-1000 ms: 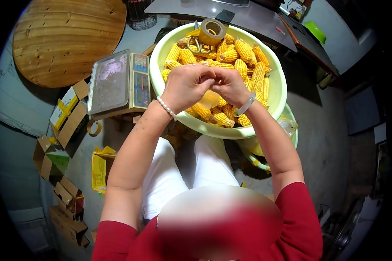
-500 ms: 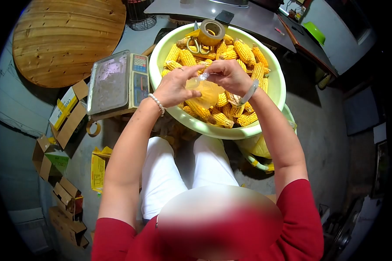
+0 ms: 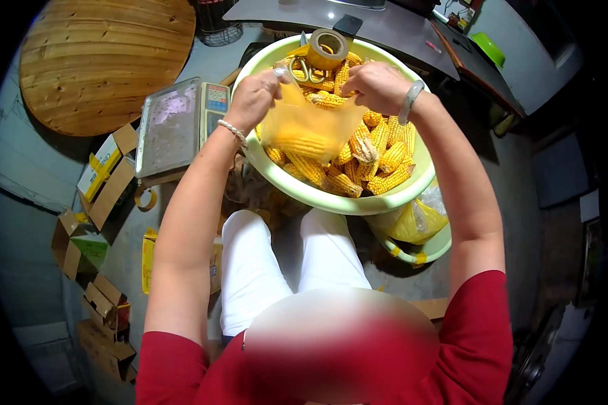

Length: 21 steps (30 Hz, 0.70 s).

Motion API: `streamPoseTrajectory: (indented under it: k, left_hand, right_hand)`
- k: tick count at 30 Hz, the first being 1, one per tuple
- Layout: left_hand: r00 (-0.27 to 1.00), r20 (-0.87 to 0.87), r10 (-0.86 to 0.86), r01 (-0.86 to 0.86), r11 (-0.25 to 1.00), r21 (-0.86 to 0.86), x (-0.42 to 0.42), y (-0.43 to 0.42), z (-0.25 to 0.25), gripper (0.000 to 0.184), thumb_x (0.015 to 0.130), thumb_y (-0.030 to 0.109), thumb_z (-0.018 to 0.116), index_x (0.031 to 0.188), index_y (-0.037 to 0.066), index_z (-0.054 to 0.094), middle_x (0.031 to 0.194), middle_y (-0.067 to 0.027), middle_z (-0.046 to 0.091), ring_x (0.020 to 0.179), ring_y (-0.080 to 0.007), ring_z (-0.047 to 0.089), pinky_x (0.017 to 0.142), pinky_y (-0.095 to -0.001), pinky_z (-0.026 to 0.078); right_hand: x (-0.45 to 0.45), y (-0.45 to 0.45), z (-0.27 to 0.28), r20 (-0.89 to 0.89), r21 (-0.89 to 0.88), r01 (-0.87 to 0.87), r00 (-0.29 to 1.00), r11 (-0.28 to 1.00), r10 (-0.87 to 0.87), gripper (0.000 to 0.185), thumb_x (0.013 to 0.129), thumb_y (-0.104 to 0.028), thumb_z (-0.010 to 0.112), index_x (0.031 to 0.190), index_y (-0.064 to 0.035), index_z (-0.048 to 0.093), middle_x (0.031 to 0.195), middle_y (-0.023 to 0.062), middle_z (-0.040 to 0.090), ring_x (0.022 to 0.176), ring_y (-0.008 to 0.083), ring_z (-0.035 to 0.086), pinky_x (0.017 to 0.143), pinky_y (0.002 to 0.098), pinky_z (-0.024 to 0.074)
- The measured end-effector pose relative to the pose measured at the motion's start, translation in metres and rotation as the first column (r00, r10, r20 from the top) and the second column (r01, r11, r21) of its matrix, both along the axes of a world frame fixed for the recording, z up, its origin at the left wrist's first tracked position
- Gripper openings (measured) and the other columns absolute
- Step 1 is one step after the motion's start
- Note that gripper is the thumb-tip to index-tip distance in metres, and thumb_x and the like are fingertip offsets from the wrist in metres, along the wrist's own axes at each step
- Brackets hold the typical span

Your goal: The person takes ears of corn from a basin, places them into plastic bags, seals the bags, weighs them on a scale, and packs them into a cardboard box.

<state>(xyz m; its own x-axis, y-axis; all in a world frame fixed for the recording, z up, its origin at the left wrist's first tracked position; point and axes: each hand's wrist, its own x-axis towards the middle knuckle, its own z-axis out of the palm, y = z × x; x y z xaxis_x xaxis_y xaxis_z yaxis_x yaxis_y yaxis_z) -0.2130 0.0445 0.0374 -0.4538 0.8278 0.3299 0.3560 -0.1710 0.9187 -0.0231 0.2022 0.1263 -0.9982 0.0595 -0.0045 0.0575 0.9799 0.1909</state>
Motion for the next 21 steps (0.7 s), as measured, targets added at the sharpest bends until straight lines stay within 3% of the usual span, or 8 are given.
streamPoseTrajectory:
  k: [5,8,10,15,18,21]
  left_hand:
    - [0.982,0.177,0.062,-0.064,0.998,0.007,0.003,-0.019,0.009,0.022,0.089,0.009,0.047,0.094,0.002,0.067,0.066,-0.0005,0.057,0.055,-0.0064,0.049,0.05,-0.0198,0.042]
    - [0.984,0.122,0.128,-0.12,0.99,-0.067,0.019,-0.039,0.0,0.02,0.087,0.006,0.049,0.091,0.002,0.068,0.066,-0.0011,0.059,0.055,-0.0062,0.051,0.05,-0.0201,0.042]
    - [0.982,0.107,0.154,-0.136,0.978,-0.16,0.032,-0.053,-0.009,0.017,0.086,0.004,0.05,0.09,0.001,0.067,0.065,0.0007,0.056,0.056,-0.0051,0.05,0.051,-0.0197,0.043]
    - [0.959,-0.011,0.283,-0.283,0.953,-0.106,0.066,-0.089,-0.028,0.012,0.087,0.005,0.057,0.09,-0.002,0.066,0.068,0.0014,0.057,0.058,-0.0036,0.049,0.053,-0.0191,0.04]
    - [0.945,0.129,0.301,-0.304,0.953,0.008,0.086,-0.101,-0.034,0.011,0.087,0.006,0.06,0.09,-0.002,0.066,0.072,0.0006,0.058,0.061,-0.0033,0.049,0.054,-0.0179,0.039]
    - [0.836,0.508,0.207,-0.228,0.973,-0.022,0.099,-0.104,-0.024,0.013,0.089,0.009,0.057,0.092,-0.001,0.064,0.082,-0.0025,0.062,0.069,-0.0059,0.055,0.065,-0.018,0.043]
  right_hand:
    - [0.019,0.006,0.015,-0.134,0.083,-0.03,0.99,0.996,0.041,0.011,0.068,-0.002,0.061,0.076,-0.0029,0.067,0.075,0.01,0.055,0.077,0.0289,0.057,0.071,0.0371,0.0461]
    - [0.044,0.011,-0.008,-0.326,0.043,-0.191,0.925,0.981,0.194,0.01,0.068,-0.001,0.058,0.072,-0.0046,0.067,0.073,0.0091,0.054,0.076,0.0272,0.056,0.068,0.0371,0.0456]
    - [0.062,0.003,-0.022,-0.262,0.069,-0.203,0.941,0.977,0.214,0.016,0.067,-0.001,0.055,0.067,-0.0113,0.067,0.073,0.0044,0.056,0.077,0.0224,0.056,0.067,0.0343,0.0453]
    - [0.106,-0.03,-0.049,-0.289,-0.19,-0.3,0.927,0.935,0.238,0.014,0.059,0.003,0.057,0.064,-0.0094,0.063,0.077,0.0034,0.061,0.077,0.0219,0.056,0.071,0.0336,0.0446]
    - [0.115,-0.051,-0.056,-0.387,-0.321,-0.4,0.883,0.858,0.266,0.009,0.058,0.0,0.059,0.061,-0.0081,0.056,0.074,0.0045,0.059,0.077,0.0226,0.057,0.085,0.0374,0.0437]
    - [0.119,-0.055,-0.055,-0.215,-0.193,-0.3,0.942,0.934,0.258,0.007,0.06,-0.004,0.059,0.059,-0.0101,0.056,0.07,0.0044,0.054,0.074,0.0214,0.056,0.092,0.042,0.0406]
